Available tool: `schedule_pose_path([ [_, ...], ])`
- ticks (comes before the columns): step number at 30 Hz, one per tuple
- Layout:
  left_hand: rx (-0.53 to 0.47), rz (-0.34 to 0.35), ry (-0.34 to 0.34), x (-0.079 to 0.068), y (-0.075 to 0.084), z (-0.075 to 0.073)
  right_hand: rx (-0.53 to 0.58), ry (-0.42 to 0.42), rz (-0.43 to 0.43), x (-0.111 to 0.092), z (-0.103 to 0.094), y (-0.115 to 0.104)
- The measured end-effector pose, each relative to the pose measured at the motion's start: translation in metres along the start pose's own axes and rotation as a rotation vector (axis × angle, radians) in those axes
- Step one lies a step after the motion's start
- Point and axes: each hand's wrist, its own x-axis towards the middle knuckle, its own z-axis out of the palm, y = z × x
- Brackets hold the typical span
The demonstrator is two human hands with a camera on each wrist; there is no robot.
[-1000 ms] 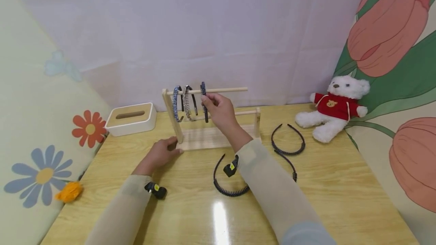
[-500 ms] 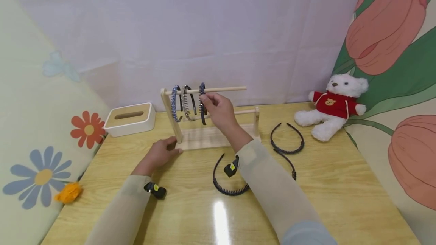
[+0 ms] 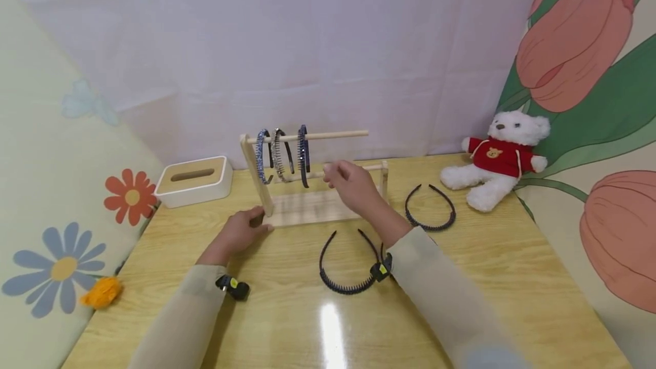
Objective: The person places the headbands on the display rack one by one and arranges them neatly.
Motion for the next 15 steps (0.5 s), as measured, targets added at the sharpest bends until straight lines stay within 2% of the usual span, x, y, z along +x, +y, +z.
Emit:
schedule_pose_path([
  [4,0.011,0.003,-0.002,0.000,0.000,0.000,-0.162,-0.158,-0.082,-0.033,-0.015,0.016],
  [8,0.014,0.009,-0.004,0.000,-0.001,0.000,-0.236,-0.311,-0.178,-0.063,-0.023,0.032],
  [11,0.016,0.021,-0.001,-0.001,0.000,0.000,-0.303,-0.414,-0.200,-0.083,-0.026,0.041],
  [15,0.011,0.026,0.004,-0.001,0.001,0.000,-0.450,-0.522,-0.218,-0.098,-0.029,0.051],
])
